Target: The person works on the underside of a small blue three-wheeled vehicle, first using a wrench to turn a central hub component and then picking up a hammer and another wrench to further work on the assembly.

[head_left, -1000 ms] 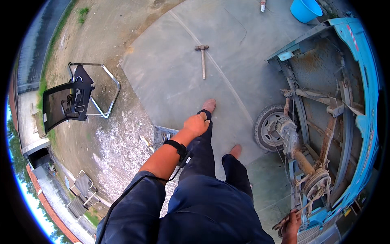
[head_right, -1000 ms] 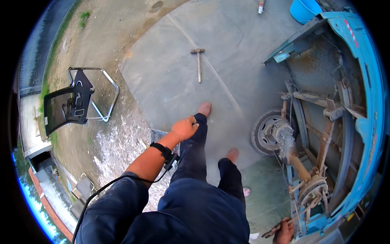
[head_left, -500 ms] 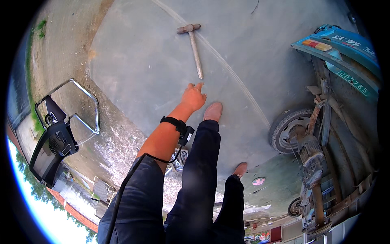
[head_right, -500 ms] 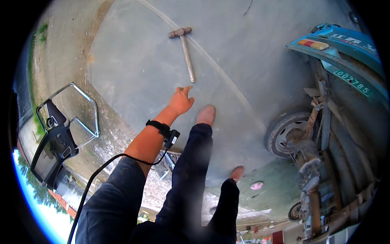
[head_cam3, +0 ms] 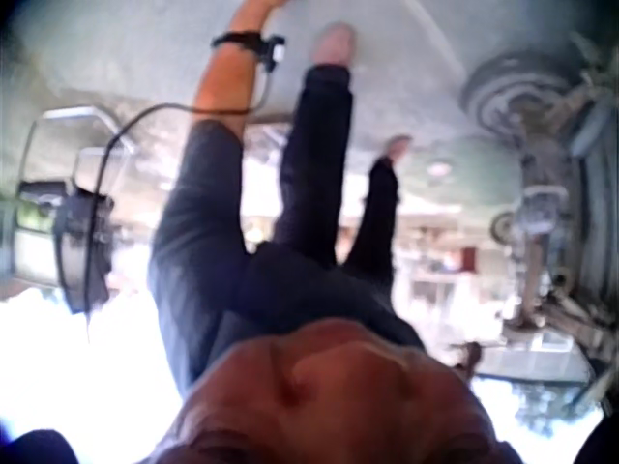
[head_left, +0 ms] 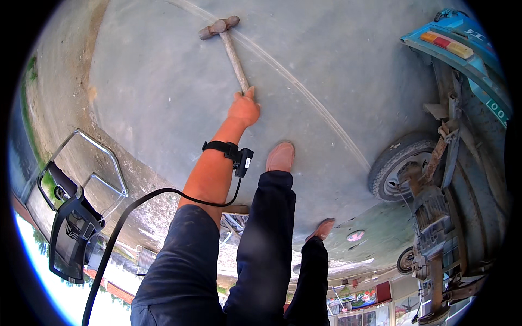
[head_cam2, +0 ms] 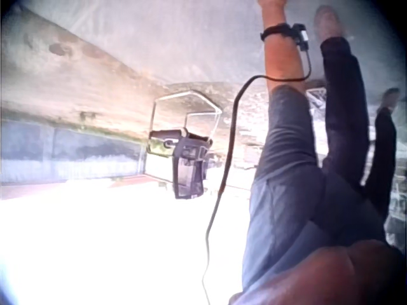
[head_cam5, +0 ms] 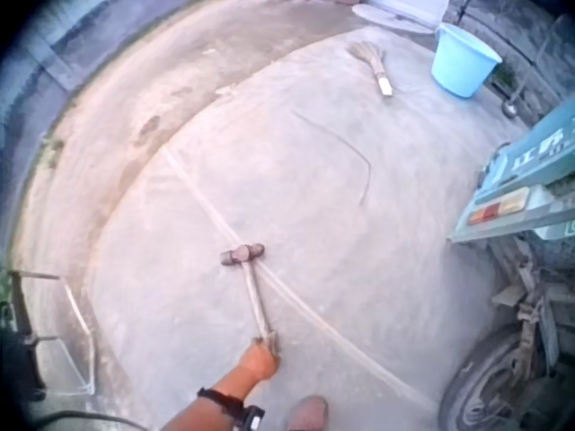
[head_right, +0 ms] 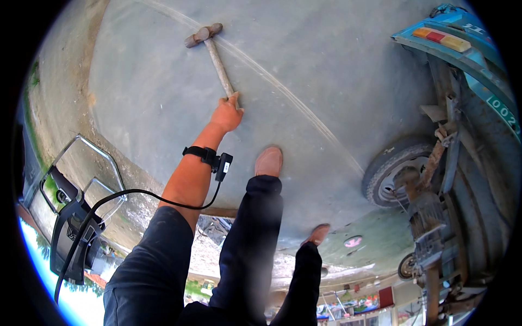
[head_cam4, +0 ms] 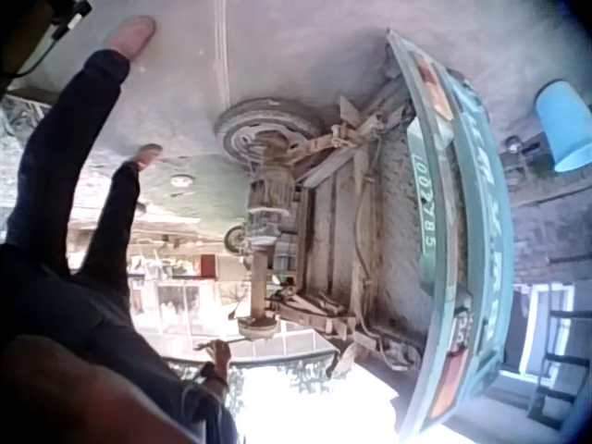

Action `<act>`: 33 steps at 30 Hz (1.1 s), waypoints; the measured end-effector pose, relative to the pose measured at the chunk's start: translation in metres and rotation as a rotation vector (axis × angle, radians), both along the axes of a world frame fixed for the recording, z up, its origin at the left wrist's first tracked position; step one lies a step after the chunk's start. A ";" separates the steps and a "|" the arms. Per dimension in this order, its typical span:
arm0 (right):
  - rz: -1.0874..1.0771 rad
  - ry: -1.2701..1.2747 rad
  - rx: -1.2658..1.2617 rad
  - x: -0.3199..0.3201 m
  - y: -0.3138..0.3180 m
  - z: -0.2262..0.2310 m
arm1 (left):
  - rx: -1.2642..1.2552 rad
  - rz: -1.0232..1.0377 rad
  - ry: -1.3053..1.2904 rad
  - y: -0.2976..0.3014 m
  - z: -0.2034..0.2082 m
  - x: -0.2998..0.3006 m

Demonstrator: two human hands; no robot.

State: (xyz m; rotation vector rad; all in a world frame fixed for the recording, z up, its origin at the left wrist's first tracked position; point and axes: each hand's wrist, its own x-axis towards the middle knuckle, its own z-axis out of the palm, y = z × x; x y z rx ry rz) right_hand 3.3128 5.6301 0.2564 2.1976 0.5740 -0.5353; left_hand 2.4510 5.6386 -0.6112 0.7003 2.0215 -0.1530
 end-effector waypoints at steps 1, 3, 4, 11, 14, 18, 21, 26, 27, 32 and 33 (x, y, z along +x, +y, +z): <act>0.143 0.025 -0.099 0.003 -0.002 -0.003 | -0.008 -0.009 0.014 0.002 -0.002 -0.002; -0.027 -0.003 -0.007 0.006 -0.008 -0.001 | 0.014 -0.004 0.040 0.006 -0.004 -0.003; -0.027 0.004 -0.012 0.008 -0.009 -0.003 | 0.044 0.006 0.053 0.009 -0.003 -0.002; 0.140 0.132 -0.123 0.027 -0.005 0.004 | 0.489 0.319 0.378 -0.004 0.016 -0.014; 0.437 0.283 -0.258 0.040 -0.002 0.014 | 0.348 0.646 0.209 0.005 0.026 -0.058; 0.043 0.263 0.179 0.055 -0.017 -0.040 | 0.249 0.937 -0.280 0.047 0.127 -0.093; -0.193 0.295 0.461 0.060 -0.038 -0.075 | 0.247 0.978 -0.436 0.020 0.197 -0.054; 0.082 0.510 0.683 -0.003 -0.044 -0.121 | 0.229 0.839 -0.550 -0.042 0.367 0.047; 0.059 0.596 0.686 -0.026 -0.039 -0.131 | 0.252 0.838 -0.583 -0.056 0.406 0.070; 0.000 0.862 0.781 -0.093 -0.022 -0.142 | 0.370 0.619 -0.787 -0.160 0.529 0.197; -0.004 0.899 0.849 -0.092 -0.026 -0.150 | 0.377 0.581 -0.748 -0.165 0.547 0.218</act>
